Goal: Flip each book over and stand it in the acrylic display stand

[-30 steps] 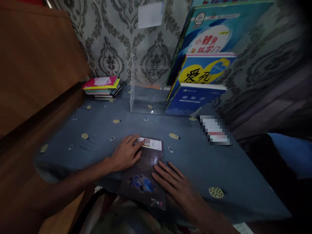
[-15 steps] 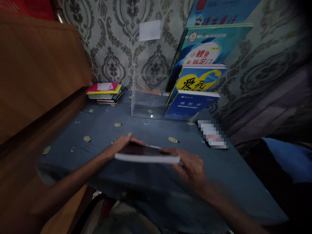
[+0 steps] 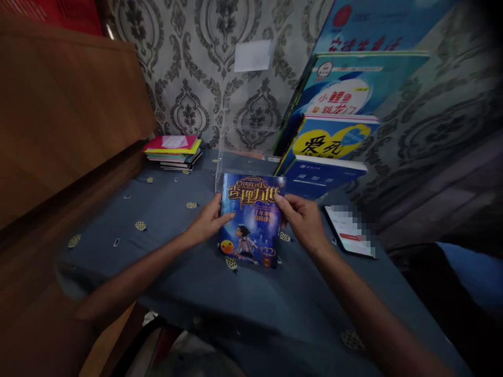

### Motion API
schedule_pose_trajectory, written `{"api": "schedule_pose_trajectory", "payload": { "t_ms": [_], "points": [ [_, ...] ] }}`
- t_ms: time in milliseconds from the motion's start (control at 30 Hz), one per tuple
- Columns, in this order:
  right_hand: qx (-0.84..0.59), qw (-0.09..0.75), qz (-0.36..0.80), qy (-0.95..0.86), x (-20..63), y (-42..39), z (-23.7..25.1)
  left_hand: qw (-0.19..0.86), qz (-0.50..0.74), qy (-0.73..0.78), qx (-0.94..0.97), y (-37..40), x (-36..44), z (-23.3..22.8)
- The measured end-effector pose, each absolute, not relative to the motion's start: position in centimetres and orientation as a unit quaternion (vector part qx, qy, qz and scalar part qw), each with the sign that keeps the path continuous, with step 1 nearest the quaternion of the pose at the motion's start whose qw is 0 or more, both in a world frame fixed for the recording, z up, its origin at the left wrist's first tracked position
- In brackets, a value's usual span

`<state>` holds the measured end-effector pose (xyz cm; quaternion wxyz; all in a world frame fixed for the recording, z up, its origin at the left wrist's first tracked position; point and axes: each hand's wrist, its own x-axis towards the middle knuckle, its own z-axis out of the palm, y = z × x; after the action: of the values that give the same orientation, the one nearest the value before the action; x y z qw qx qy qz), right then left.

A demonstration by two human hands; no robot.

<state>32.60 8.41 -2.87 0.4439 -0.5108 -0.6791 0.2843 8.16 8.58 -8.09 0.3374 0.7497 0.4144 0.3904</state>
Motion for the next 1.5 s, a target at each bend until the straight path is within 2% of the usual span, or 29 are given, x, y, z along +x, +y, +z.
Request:
{"api": "schedule_pose_trajectory", "payload": {
  "t_ms": [100,167,300,367,533,667,767,933,1033,1133,1200,1500],
  "points": [
    [-0.522,0.413,0.353,-0.658,33.2,9.6,-5.2,0.416,0.379,0.403,0.722,9.2,7.9,-9.1],
    [-0.55,0.374,0.354,-0.658,33.6,10.1,-6.9,0.416,0.318,0.433,0.734,9.2,7.6,-9.5],
    [-0.607,0.262,0.278,-0.697,34.1,10.4,-8.8,0.235,0.178,0.528,0.796,8.9,7.3,-9.2],
    [-0.615,0.236,0.257,-0.707,34.2,10.3,-9.0,0.153,0.132,0.547,0.812,8.9,7.6,-8.9],
    [-0.609,0.251,0.244,-0.711,34.1,10.3,-9.1,0.056,0.14,0.501,0.852,10.7,8.9,-9.0],
    [-0.597,0.279,0.239,-0.714,34.0,10.7,-9.6,0.025,0.135,0.469,0.873,12.3,9.5,-9.9],
    [-0.602,0.263,0.221,-0.721,34.3,11.1,-9.9,0.003,0.131,0.478,0.869,12.5,9.8,-10.3],
    [-0.657,0.239,0.099,-0.708,33.6,10.4,-9.6,-0.015,0.146,0.48,0.865,12.2,9.9,-10.8],
    [-0.578,0.253,0.049,-0.775,31.4,9.5,-9.5,-0.014,0.161,0.477,0.864,12.3,9.8,-11.1],
    [-0.457,0.235,0.057,-0.856,28.8,9.3,-10.1,-0.023,0.168,0.474,0.864,12.4,9.8,-11.2],
    [-0.425,0.211,0.071,-0.878,27.8,9.5,-10.7,-0.034,0.161,0.471,0.866,12.4,9.8,-11.1],
    [-0.475,0.18,0.064,-0.859,31.0,9.7,-11.3,-0.048,0.159,0.466,0.869,12.2,9.9,-10.6]
  ]
}}
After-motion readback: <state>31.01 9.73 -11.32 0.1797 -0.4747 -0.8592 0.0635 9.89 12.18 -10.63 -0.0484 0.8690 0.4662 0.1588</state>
